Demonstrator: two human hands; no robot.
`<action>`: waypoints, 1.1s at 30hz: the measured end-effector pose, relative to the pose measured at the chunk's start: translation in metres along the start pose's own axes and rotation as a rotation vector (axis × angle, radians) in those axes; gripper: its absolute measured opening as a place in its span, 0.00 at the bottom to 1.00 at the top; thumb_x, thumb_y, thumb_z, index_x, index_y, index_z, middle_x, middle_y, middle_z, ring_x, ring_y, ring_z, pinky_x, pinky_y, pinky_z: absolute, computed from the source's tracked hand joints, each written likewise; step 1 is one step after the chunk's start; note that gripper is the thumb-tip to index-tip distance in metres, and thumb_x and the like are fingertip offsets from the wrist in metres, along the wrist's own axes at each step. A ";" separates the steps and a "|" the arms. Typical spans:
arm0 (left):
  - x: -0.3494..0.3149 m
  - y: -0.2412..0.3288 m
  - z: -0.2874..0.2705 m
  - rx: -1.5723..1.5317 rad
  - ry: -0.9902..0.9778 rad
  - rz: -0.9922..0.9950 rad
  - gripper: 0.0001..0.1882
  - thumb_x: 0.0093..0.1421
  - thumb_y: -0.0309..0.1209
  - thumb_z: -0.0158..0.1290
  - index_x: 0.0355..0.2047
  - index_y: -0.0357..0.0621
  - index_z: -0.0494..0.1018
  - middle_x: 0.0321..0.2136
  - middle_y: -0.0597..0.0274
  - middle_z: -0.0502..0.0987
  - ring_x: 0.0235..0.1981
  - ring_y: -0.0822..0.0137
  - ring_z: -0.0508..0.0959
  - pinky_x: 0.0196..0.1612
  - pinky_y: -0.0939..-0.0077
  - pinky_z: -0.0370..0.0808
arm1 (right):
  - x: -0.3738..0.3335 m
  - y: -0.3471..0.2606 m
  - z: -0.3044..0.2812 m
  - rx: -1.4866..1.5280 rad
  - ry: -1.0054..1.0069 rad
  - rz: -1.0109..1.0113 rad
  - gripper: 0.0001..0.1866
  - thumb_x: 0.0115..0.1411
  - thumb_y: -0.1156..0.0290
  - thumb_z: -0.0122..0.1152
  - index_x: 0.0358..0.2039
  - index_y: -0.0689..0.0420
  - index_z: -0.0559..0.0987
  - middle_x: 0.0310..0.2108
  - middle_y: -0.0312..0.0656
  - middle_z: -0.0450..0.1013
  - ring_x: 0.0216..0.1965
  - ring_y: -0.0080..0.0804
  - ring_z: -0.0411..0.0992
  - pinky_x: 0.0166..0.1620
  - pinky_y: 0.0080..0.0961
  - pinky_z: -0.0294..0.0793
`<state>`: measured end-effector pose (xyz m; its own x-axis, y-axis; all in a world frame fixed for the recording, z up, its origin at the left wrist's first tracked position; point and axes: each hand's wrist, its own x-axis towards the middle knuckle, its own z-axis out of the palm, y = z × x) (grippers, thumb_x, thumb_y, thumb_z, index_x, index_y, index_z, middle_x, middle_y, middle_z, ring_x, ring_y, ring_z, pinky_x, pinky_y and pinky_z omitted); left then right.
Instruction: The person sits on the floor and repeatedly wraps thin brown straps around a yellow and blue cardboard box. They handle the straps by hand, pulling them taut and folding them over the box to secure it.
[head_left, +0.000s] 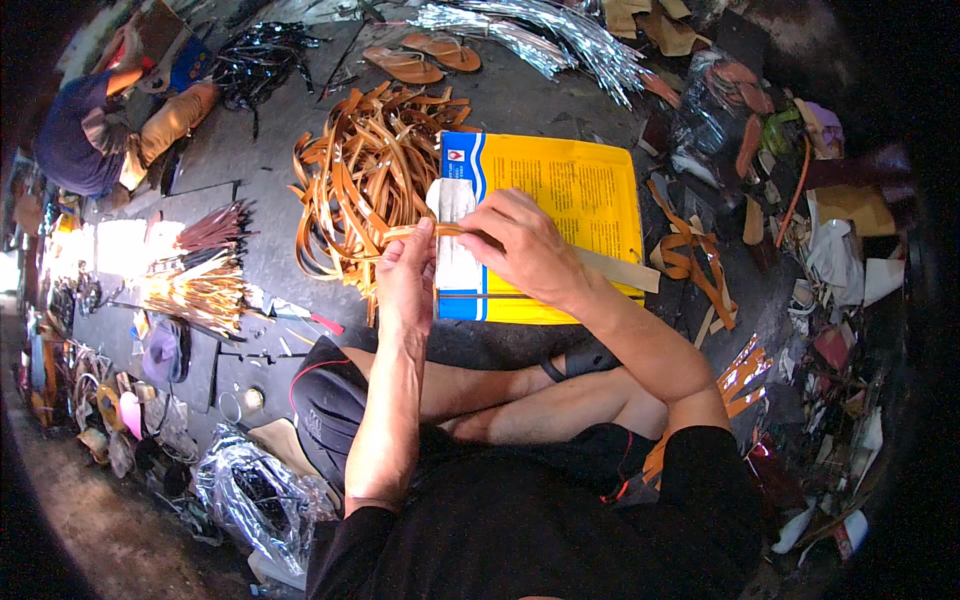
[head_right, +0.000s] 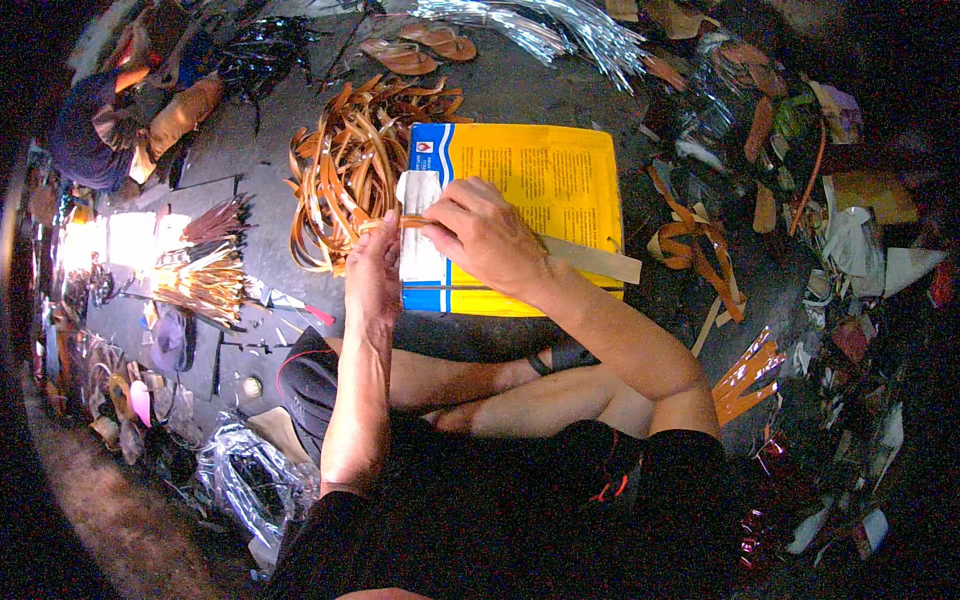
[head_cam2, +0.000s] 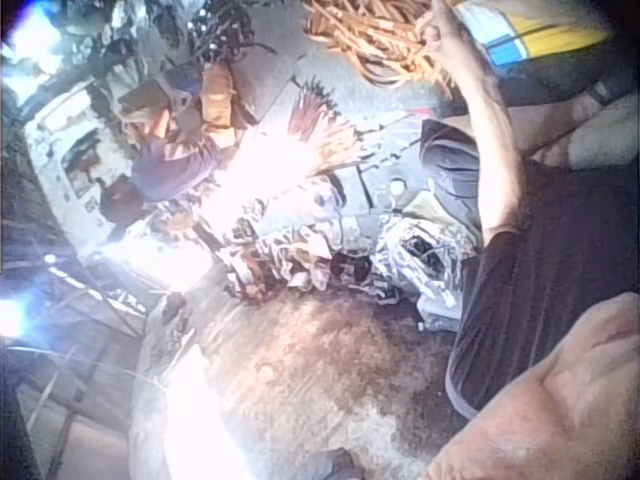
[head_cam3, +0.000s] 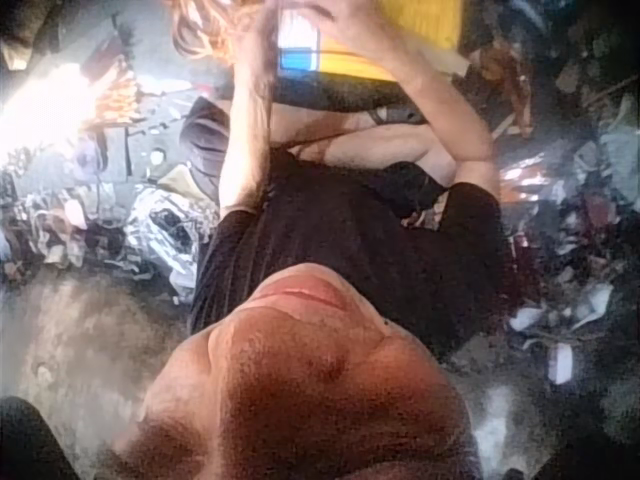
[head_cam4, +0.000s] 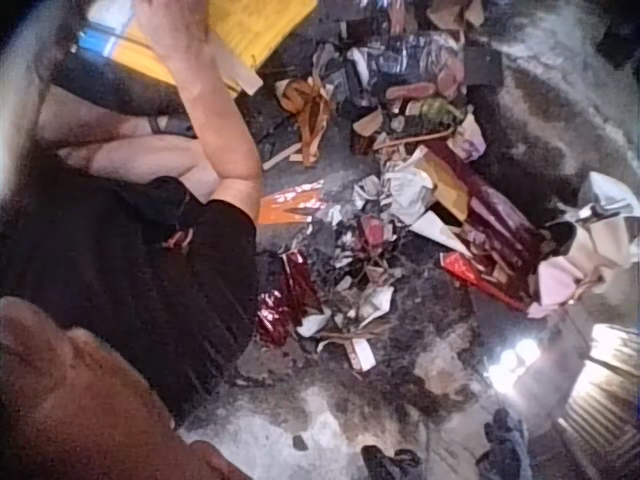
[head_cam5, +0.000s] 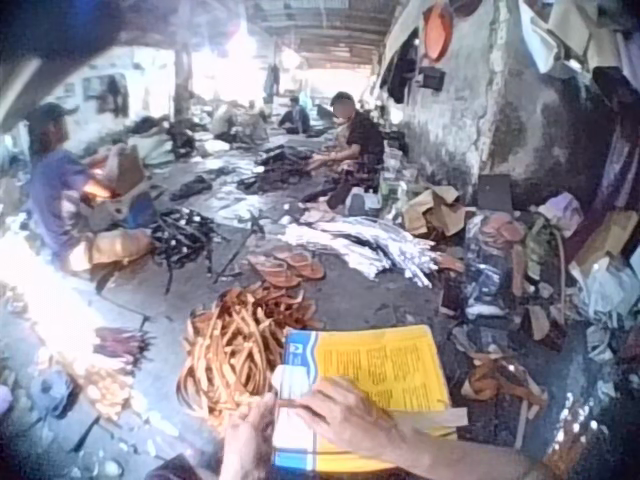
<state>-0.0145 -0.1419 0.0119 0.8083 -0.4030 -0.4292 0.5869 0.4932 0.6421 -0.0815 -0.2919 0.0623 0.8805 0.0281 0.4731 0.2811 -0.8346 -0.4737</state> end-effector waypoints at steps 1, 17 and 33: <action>0.004 -0.001 -0.006 -0.036 0.024 0.003 0.07 0.62 0.32 0.57 0.30 0.43 0.74 0.24 0.68 0.76 0.23 0.78 0.72 0.28 0.85 0.71 | 0.003 -0.001 0.004 0.005 0.006 -0.009 0.06 0.54 0.70 0.64 0.29 0.58 0.77 0.31 0.42 0.70 0.36 0.43 0.70 0.41 0.38 0.70; 0.025 -0.007 -0.030 0.105 -0.091 -0.002 0.09 0.63 0.34 0.57 0.28 0.43 0.75 0.22 0.69 0.75 0.21 0.81 0.69 0.25 0.88 0.63 | 0.002 0.003 0.010 0.107 0.028 0.000 0.07 0.53 0.73 0.64 0.33 0.59 0.79 0.32 0.42 0.72 0.37 0.41 0.72 0.41 0.34 0.73; 0.007 -0.002 -0.012 0.377 -0.043 0.178 0.11 0.63 0.38 0.56 0.29 0.46 0.74 0.23 0.73 0.72 0.25 0.78 0.69 0.30 0.84 0.64 | 0.009 0.000 0.011 0.169 0.022 0.011 0.08 0.57 0.70 0.62 0.34 0.60 0.79 0.32 0.43 0.72 0.38 0.42 0.73 0.43 0.33 0.73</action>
<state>-0.0096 -0.1362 -0.0001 0.8884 -0.3725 -0.2684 0.3729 0.2446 0.8950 -0.0692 -0.2859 0.0580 0.8760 0.0059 0.4822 0.3333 -0.7301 -0.5965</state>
